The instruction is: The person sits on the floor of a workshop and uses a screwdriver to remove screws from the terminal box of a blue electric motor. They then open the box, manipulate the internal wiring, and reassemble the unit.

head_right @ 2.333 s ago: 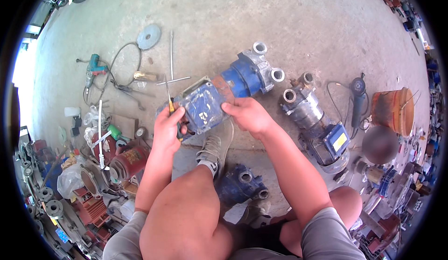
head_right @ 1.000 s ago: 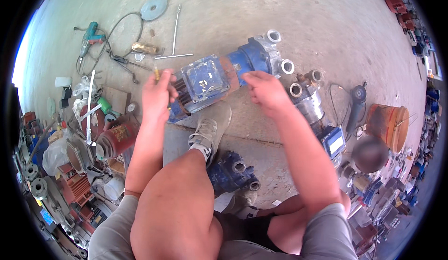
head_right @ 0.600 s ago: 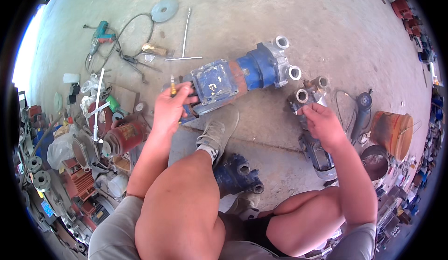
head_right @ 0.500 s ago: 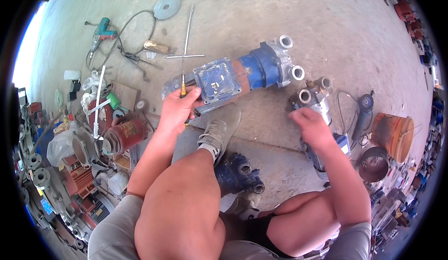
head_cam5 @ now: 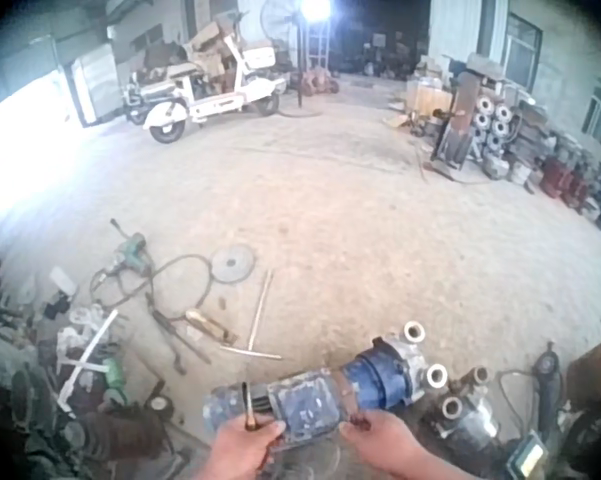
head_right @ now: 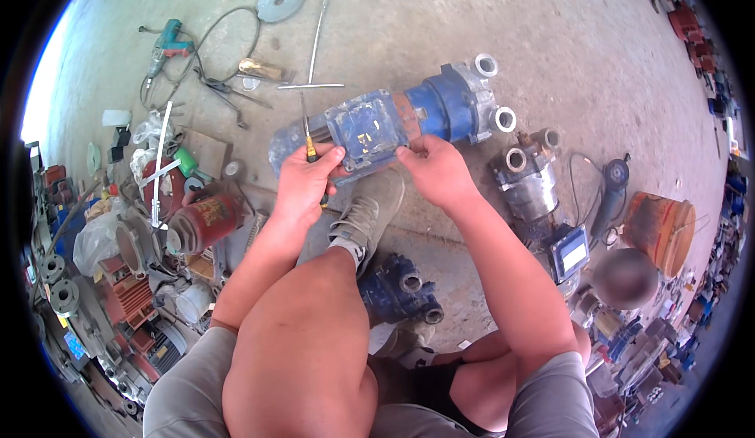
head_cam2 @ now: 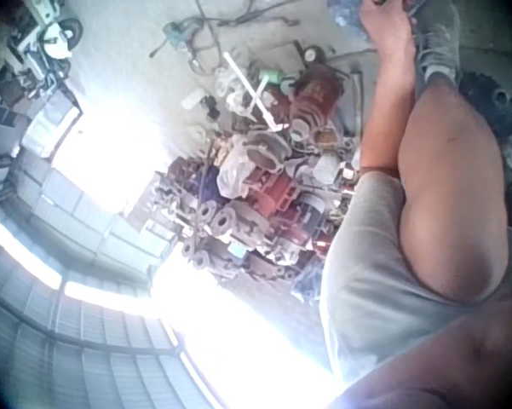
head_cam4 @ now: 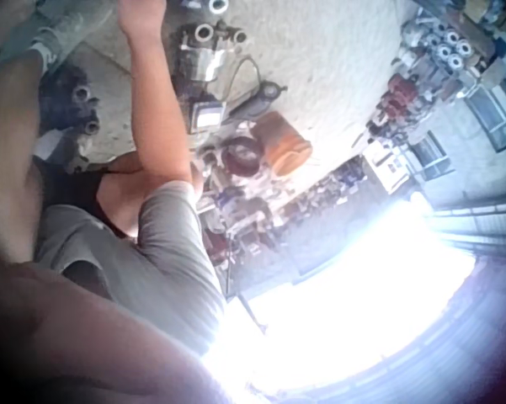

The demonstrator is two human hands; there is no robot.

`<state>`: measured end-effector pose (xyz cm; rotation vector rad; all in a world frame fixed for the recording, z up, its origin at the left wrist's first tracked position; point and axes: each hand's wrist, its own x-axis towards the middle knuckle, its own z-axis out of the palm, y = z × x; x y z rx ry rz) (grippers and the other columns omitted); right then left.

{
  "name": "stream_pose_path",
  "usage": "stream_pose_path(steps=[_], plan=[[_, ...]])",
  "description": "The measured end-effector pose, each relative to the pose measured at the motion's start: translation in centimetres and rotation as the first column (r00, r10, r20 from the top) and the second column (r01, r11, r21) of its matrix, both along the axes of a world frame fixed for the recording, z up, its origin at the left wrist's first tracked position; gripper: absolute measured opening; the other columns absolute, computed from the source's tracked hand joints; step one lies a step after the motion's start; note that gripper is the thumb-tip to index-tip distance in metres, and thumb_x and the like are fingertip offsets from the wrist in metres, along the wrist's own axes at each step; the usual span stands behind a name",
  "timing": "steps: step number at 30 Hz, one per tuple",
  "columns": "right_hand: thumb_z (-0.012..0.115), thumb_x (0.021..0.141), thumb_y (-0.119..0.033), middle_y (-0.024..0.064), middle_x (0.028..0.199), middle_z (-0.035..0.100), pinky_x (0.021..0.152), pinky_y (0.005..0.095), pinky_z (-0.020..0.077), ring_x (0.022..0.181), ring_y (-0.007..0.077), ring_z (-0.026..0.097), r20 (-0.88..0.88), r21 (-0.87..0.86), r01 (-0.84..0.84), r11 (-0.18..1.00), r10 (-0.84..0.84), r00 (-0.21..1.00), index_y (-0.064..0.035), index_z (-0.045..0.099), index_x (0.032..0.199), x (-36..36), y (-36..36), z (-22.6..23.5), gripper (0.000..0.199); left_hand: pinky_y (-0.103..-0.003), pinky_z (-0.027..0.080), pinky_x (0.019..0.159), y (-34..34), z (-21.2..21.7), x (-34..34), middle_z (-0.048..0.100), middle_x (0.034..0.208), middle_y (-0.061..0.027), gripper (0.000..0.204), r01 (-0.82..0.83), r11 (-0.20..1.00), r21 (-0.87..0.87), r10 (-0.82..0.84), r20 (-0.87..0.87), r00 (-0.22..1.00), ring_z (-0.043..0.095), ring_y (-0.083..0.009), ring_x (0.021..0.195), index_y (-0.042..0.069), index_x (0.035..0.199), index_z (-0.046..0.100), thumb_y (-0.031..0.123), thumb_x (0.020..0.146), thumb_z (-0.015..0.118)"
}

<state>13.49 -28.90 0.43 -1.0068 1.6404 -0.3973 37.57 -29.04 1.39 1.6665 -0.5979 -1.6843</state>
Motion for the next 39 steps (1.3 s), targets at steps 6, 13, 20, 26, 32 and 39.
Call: stream_pose_path(steps=[6, 13, 20, 26, 32, 39], plan=[[0.074, 0.097, -0.034, 0.0101, 0.102, 0.073, 0.088, 0.0350, 0.0512, 0.095, 0.0178, 0.064, 0.114, 0.023, 0.110, 0.994, -0.112, 0.987, 0.0023, 0.071, 0.115, 0.0, 0.5, -0.9, 0.041, -0.025, 0.045, 0.052, -0.3, -0.4, 0.3, 0.073, 0.093, -0.0049, 0.021, 0.031, 0.999, -0.010, -0.032, -0.015, 0.999, 0.070, -0.0126, 0.078, 0.000, 0.105, 0.069, 0.019, 0.098, 0.078], [0.068, 0.100, -0.030, 0.0126, 0.106, 0.074, 0.089, 0.0376, 0.0531, 0.098, 0.0209, 0.067, 0.000, 0.120, -0.172, 0.978, 0.173, 0.985, 0.0008, 0.071, 0.118, -2.2, 2.1, 3.5, 0.036, -0.024, 0.046, 0.052, 0.2, 0.8, 0.9, 0.073, 0.099, -0.0058, 0.025, 0.057, 0.997, -0.053, -0.051, 0.113, 0.992, 0.071, -0.0135, 0.079, 0.001, 0.115, 0.069, 0.022, 0.102, 0.072], [0.049, 0.102, 0.000, 0.0114, 0.101, 0.071, 0.084, 0.0331, 0.0562, 0.091, 0.0173, 0.068, 0.113, 0.235, -0.257, 0.937, 0.236, 0.965, 0.0021, 0.068, 0.122, -10.6, 7.1, 15.5, 0.027, -0.025, 0.049, 0.050, 1.5, 7.3, 1.8, 0.074, 0.111, -0.0144, 0.035, 0.191, 0.968, -0.162, -0.201, -0.042, 0.979, 0.076, -0.0203, 0.088, -0.003, 0.127, 0.065, 0.025, 0.112, 0.053], [0.054, 0.095, 0.009, 0.0120, 0.096, 0.072, 0.079, 0.0337, 0.0583, 0.088, 0.0199, 0.072, 0.061, -0.239, -0.051, 0.970, 0.067, 0.996, 0.0024, 0.071, 0.114, -8.7, 8.0, 21.6, 0.026, -0.046, 0.057, 0.104, -0.2, 12.8, -7.2, 0.065, 0.138, -0.0261, 0.051, 0.681, 0.719, 0.139, -0.336, -0.789, 0.515, 0.066, -0.0347, 0.129, -0.006, 0.148, 0.052, 0.030, 0.112, 0.046], [0.064, 0.093, 0.007, 0.0156, 0.105, 0.077, 0.082, 0.0381, 0.0610, 0.094, 0.0337, 0.076, -0.411, -0.610, -0.269, 0.745, -0.008, 0.912, -0.0009, 0.074, 0.114, -9.2, 7.1, 22.2, 0.025, -0.048, 0.049, 0.114, -1.4, 11.6, -17.0, 0.066, 0.136, -0.0191, 0.050, 0.694, 0.713, 0.102, -0.143, -0.947, 0.287, 0.064, -0.0321, 0.128, -0.004, 0.142, 0.056, 0.033, 0.112, 0.041], [0.075, 0.083, 0.004, 0.0172, 0.120, 0.074, 0.095, 0.0433, 0.0578, 0.113, 0.0352, 0.071, -0.515, -0.546, -0.427, 0.720, 0.114, 0.850, -0.0012, 0.073, 0.119, -8.4, 8.2, 19.4, 0.036, -0.041, 0.054, 0.102, 1.0, 6.8, -19.2, 0.070, 0.125, -0.0110, 0.047, 0.551, 0.833, 0.058, -0.114, -0.955, 0.274, 0.068, -0.0229, 0.113, 0.000, 0.134, 0.063, 0.034, 0.113, 0.039]])
